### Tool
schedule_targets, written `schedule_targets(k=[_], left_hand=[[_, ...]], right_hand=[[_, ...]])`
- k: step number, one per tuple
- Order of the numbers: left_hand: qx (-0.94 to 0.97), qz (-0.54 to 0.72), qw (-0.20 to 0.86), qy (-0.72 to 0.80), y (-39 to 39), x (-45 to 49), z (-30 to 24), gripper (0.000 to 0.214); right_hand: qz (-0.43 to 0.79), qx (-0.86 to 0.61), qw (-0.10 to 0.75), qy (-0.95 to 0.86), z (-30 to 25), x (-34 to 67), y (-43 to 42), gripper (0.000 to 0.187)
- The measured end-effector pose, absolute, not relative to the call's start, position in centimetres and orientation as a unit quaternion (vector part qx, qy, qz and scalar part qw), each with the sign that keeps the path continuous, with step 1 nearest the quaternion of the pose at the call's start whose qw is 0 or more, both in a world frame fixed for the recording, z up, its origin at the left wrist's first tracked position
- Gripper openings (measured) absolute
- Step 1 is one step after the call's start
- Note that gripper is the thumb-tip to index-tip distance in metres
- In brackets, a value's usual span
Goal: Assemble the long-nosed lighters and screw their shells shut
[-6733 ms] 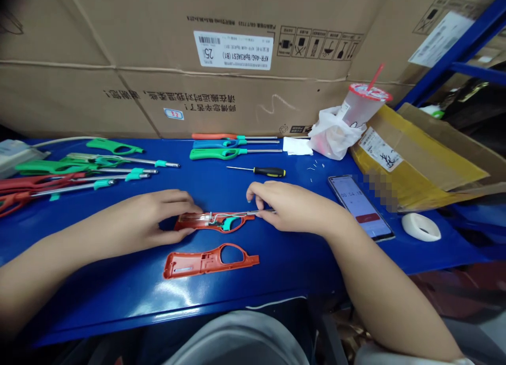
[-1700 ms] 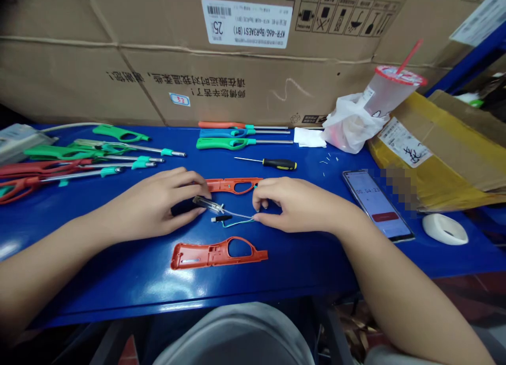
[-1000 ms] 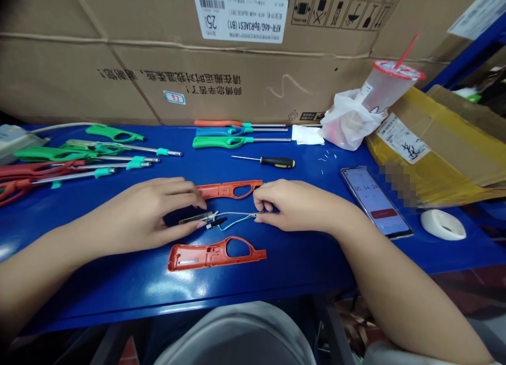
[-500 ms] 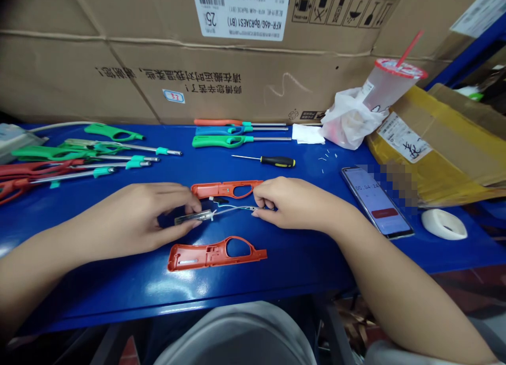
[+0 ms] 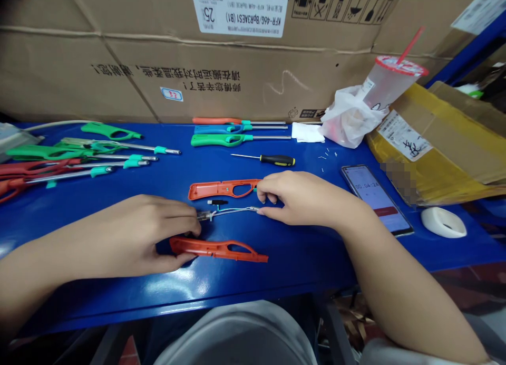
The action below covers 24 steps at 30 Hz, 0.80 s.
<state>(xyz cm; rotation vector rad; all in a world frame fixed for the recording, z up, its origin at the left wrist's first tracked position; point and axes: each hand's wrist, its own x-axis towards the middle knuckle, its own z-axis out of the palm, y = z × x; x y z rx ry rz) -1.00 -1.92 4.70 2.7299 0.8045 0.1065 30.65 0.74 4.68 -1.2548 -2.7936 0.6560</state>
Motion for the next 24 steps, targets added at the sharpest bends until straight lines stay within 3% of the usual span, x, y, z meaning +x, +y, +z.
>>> schedule_targets(k=[3, 10, 24], left_hand=[[0.955, -0.004, 0.149, 0.255, -1.8, -0.9, 4.2, 0.005], [0.973, 0.043, 0.059, 0.217, -1.5, -1.1, 3.5, 0.018], [0.96, 0.019, 0.056, 0.275, -0.8, -1.4, 3.7, 0.02]], right_hand=[[0.21, -0.396, -0.002, -0.894, 4.4, 30.7, 0.9, 0.016], [0.17, -0.415, -0.005, -0.894, 4.0, 30.5, 1.0, 0.014], [0.107, -0.4, 0.031, -0.909, 3.3, 30.0, 1.1, 0.016]])
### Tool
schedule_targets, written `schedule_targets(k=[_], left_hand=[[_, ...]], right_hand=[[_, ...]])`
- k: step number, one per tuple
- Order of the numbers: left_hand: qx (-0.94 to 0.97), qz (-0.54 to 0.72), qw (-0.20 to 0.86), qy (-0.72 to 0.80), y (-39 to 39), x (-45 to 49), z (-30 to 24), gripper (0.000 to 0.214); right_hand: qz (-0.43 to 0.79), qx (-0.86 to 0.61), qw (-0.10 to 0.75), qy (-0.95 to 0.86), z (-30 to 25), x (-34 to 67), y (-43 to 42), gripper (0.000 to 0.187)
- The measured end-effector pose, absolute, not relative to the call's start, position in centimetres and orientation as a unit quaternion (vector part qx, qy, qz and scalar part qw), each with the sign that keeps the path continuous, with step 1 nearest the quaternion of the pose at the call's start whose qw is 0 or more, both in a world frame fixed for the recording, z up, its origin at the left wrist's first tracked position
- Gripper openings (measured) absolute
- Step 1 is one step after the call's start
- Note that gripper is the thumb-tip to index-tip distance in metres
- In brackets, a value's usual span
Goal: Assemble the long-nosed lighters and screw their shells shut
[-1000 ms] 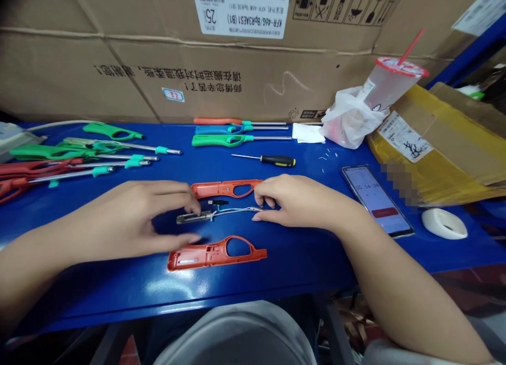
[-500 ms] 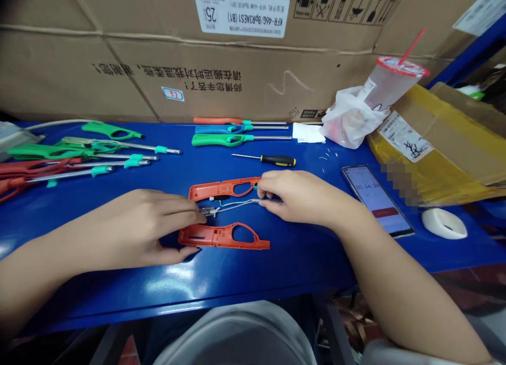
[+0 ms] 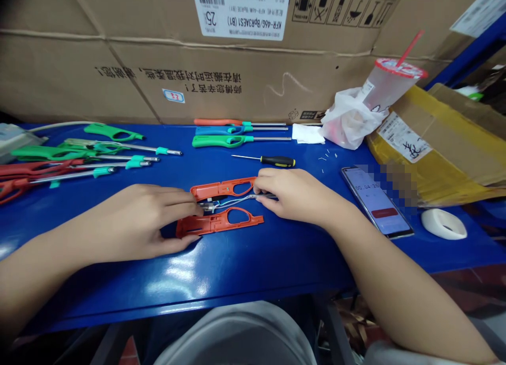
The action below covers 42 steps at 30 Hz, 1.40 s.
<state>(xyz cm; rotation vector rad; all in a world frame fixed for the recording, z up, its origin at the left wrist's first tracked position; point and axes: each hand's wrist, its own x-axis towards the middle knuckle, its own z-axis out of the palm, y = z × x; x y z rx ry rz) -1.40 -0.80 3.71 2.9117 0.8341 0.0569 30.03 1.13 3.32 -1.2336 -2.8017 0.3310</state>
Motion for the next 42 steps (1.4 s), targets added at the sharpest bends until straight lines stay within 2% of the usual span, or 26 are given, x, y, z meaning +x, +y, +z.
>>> schedule_targets(k=[9, 14, 20, 28, 42], left_hand=[[0.952, 0.023, 0.037, 0.304, -0.2, -1.5, 3.7, 0.026], [0.944, 0.079, 0.019, 0.321, 0.2, -1.8, 3.9, 0.035], [0.912, 0.082, 0.107, 0.387, 1.2, -2.3, 3.4, 0.027], [0.89, 0.097, 0.175, 0.409, 1.7, -2.3, 2.4, 0.03], [0.894, 0.104, 0.131, 0.415, 1.2, -2.2, 3.1, 0.03]], right_hand=[[0.113, -0.403, 0.05, -0.907, 3.0, 29.9, 1.3, 0.015], [0.113, -0.414, 0.044, -0.902, 3.1, 29.9, 1.2, 0.016], [0.127, -0.401, 0.031, -0.907, 2.9, 30.1, 1.1, 0.016], [0.108, -0.408, 0.016, -0.906, 3.3, 29.7, 0.9, 0.016], [0.109, -0.417, 0.01, -0.902, 3.5, 29.5, 0.8, 0.015]])
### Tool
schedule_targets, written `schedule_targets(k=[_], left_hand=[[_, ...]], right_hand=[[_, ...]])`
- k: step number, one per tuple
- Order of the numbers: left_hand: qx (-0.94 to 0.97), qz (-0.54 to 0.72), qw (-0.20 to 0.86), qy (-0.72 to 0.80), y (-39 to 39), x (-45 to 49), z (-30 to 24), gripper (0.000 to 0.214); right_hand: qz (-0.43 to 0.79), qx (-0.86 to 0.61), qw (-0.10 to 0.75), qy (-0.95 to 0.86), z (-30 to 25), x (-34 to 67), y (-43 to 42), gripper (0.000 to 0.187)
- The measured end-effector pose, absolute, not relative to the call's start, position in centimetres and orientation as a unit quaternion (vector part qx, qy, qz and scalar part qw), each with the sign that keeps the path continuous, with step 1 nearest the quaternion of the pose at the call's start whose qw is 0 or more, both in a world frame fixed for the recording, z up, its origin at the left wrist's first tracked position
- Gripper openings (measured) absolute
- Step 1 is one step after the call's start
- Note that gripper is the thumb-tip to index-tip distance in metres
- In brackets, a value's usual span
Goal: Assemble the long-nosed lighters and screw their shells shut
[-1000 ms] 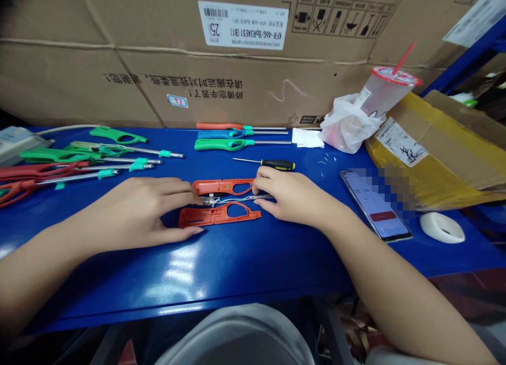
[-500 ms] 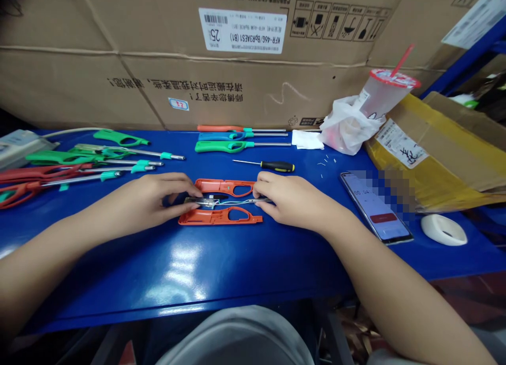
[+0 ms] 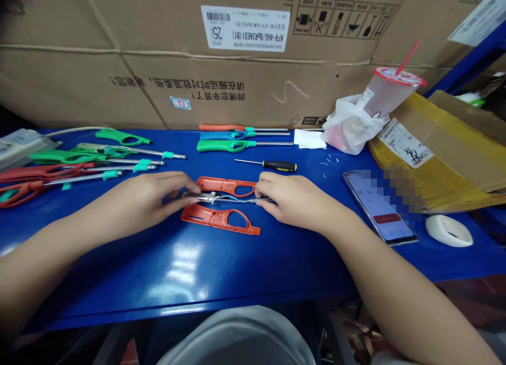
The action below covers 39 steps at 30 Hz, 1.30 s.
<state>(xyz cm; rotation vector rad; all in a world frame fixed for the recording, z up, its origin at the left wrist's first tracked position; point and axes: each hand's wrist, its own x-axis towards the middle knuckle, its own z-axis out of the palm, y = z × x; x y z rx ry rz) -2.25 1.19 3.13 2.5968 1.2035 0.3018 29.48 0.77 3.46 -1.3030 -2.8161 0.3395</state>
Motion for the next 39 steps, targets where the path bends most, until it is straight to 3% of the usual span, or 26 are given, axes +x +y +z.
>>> schedule_targets(k=[9, 28, 32, 39], left_hand=[[0.914, 0.083, 0.239, 0.317, 0.6, -2.3, 4.5, 0.024], [0.926, 0.098, 0.179, 0.318, 0.5, -2.0, 4.1, 0.025], [0.932, 0.103, 0.155, 0.312, 0.5, -1.9, 3.7, 0.039], [0.904, 0.079, 0.213, 0.363, 0.6, -1.8, 2.9, 0.03]], right_hand=[[0.129, -0.398, 0.017, -0.908, 3.4, 29.9, 0.7, 0.013], [0.145, -0.382, 0.021, -0.913, 3.3, 30.1, 0.4, 0.013], [0.148, -0.387, 0.014, -0.91, 3.3, 30.0, 0.5, 0.015], [0.204, -0.398, 0.039, -0.893, 3.3, 30.0, 0.7, 0.019]])
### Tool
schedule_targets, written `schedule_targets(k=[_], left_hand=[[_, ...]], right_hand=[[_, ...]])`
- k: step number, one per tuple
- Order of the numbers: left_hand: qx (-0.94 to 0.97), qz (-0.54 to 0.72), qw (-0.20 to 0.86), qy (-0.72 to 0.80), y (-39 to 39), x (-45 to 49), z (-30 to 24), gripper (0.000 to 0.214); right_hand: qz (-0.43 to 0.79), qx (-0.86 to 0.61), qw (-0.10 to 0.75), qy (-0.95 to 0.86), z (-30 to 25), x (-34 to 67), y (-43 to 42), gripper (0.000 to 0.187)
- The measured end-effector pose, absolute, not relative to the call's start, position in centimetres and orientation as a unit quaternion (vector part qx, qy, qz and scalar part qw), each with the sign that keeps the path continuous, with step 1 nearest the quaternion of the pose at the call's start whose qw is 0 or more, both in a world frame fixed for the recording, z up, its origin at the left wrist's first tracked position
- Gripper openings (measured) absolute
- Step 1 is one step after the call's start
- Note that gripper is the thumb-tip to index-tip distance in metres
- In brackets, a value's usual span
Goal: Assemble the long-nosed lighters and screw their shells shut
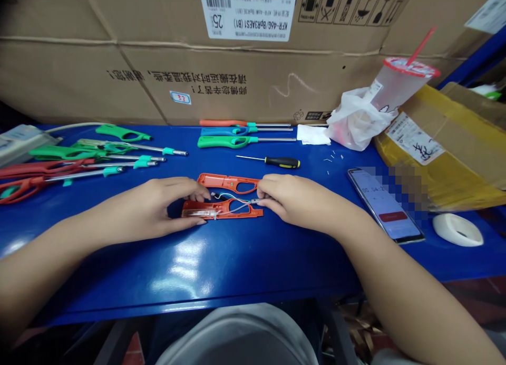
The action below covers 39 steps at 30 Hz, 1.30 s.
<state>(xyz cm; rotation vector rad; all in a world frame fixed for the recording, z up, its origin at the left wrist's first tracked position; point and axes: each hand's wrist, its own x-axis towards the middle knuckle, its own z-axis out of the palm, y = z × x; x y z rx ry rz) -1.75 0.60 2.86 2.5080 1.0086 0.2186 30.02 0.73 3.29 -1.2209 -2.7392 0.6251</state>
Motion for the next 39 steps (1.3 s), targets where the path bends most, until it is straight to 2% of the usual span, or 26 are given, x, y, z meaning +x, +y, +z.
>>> schedule_targets(k=[11, 17, 24, 31, 39], left_hand=[[0.895, 0.078, 0.206, 0.387, 0.42, -1.74, 2.75, 0.033], [0.897, 0.075, 0.204, 0.385, 0.32, -1.84, 2.72, 0.034], [0.896, 0.087, 0.204, 0.384, 0.29, -1.91, 2.42, 0.048], [0.899, 0.083, 0.2, 0.38, 0.38, -1.87, 2.49, 0.049], [0.916, 0.109, 0.188, 0.338, 0.46, -1.66, 2.5, 0.038]], right_hand=[[0.232, -0.359, 0.046, -0.903, 3.92, 30.22, 0.72, 0.013], [0.199, -0.365, 0.077, -0.906, 3.9, 30.02, 0.62, 0.018], [0.179, -0.359, 0.11, -0.909, 4.17, 30.23, 0.47, 0.017], [0.207, -0.381, 0.013, -0.901, 4.21, 30.23, 0.45, 0.015], [0.212, -0.372, 0.045, -0.903, 3.77, 29.98, 0.84, 0.016]])
